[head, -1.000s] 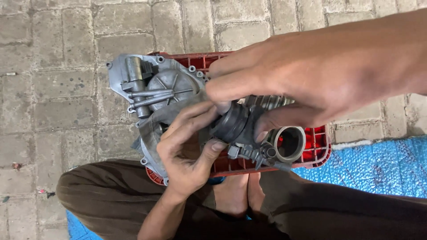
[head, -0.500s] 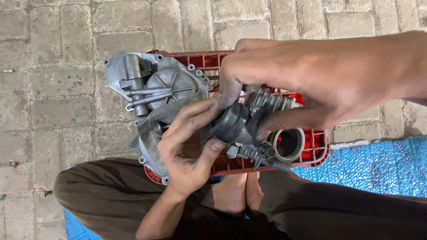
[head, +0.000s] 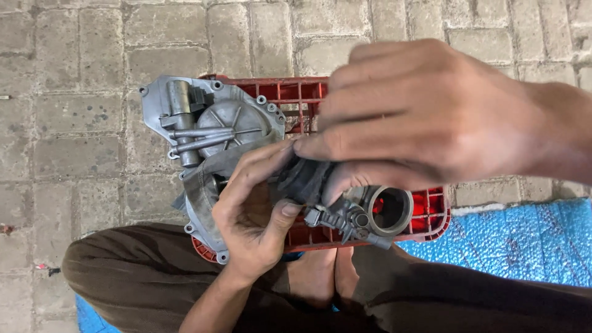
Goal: Cleaning the cooling fins and surfaces of a motorcycle cylinder head using a small cleaning pad.
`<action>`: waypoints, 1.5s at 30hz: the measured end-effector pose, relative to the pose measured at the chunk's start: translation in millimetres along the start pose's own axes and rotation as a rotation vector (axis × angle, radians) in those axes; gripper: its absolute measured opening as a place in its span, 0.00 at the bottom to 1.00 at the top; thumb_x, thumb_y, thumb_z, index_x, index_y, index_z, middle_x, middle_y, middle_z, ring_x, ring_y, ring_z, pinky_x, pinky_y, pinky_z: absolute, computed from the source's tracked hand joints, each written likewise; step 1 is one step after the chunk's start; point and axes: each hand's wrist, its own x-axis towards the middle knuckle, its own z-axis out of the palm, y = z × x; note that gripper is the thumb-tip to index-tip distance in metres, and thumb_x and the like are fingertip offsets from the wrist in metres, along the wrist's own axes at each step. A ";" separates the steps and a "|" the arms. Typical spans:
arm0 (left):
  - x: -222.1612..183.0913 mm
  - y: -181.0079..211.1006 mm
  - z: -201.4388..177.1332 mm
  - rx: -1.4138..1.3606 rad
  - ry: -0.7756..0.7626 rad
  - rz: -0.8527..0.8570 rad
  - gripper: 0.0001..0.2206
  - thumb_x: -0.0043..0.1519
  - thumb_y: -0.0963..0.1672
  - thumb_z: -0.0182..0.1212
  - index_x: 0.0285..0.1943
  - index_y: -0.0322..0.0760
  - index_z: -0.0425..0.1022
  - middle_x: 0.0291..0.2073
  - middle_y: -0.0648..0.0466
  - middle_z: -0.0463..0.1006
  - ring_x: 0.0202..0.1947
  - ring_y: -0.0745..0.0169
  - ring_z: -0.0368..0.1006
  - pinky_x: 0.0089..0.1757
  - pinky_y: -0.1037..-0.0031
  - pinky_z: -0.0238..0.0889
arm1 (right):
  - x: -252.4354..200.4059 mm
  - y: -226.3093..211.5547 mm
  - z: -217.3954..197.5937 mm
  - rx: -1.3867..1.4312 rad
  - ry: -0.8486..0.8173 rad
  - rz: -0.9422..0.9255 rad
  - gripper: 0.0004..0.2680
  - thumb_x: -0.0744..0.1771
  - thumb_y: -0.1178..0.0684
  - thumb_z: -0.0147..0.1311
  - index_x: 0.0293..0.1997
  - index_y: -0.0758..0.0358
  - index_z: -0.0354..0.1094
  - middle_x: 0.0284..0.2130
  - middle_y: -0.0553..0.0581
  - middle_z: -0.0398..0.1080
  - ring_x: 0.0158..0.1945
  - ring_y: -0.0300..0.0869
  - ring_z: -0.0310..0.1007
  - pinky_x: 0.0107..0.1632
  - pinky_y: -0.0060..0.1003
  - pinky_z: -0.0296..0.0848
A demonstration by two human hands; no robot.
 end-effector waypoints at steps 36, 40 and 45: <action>2.9 -3.1 3.8 0.056 -0.120 0.142 0.29 0.59 0.40 0.66 0.67 0.39 0.55 0.66 0.44 0.55 0.71 0.45 0.60 0.72 0.51 0.64 | 29.8 -12.1 -12.9 0.304 -0.241 0.542 0.14 0.56 0.54 0.76 0.30 0.55 0.66 0.25 0.46 0.70 0.22 0.36 0.69 0.24 0.38 0.66; 1.8 -1.1 3.5 0.011 -0.151 0.089 0.29 0.59 0.40 0.65 0.67 0.39 0.53 0.66 0.43 0.53 0.71 0.44 0.57 0.71 0.51 0.61 | 30.9 -12.5 -11.9 0.335 -0.237 0.595 0.14 0.55 0.55 0.76 0.26 0.55 0.67 0.23 0.45 0.71 0.21 0.34 0.70 0.25 0.36 0.67; -2.8 -0.2 17.4 -0.080 -0.053 0.055 0.29 0.57 0.37 0.61 0.65 0.41 0.51 0.65 0.43 0.53 0.68 0.47 0.57 0.68 0.57 0.59 | 29.4 -15.6 -8.2 0.338 -0.210 0.564 0.13 0.57 0.54 0.75 0.26 0.55 0.65 0.24 0.46 0.68 0.21 0.35 0.65 0.23 0.34 0.66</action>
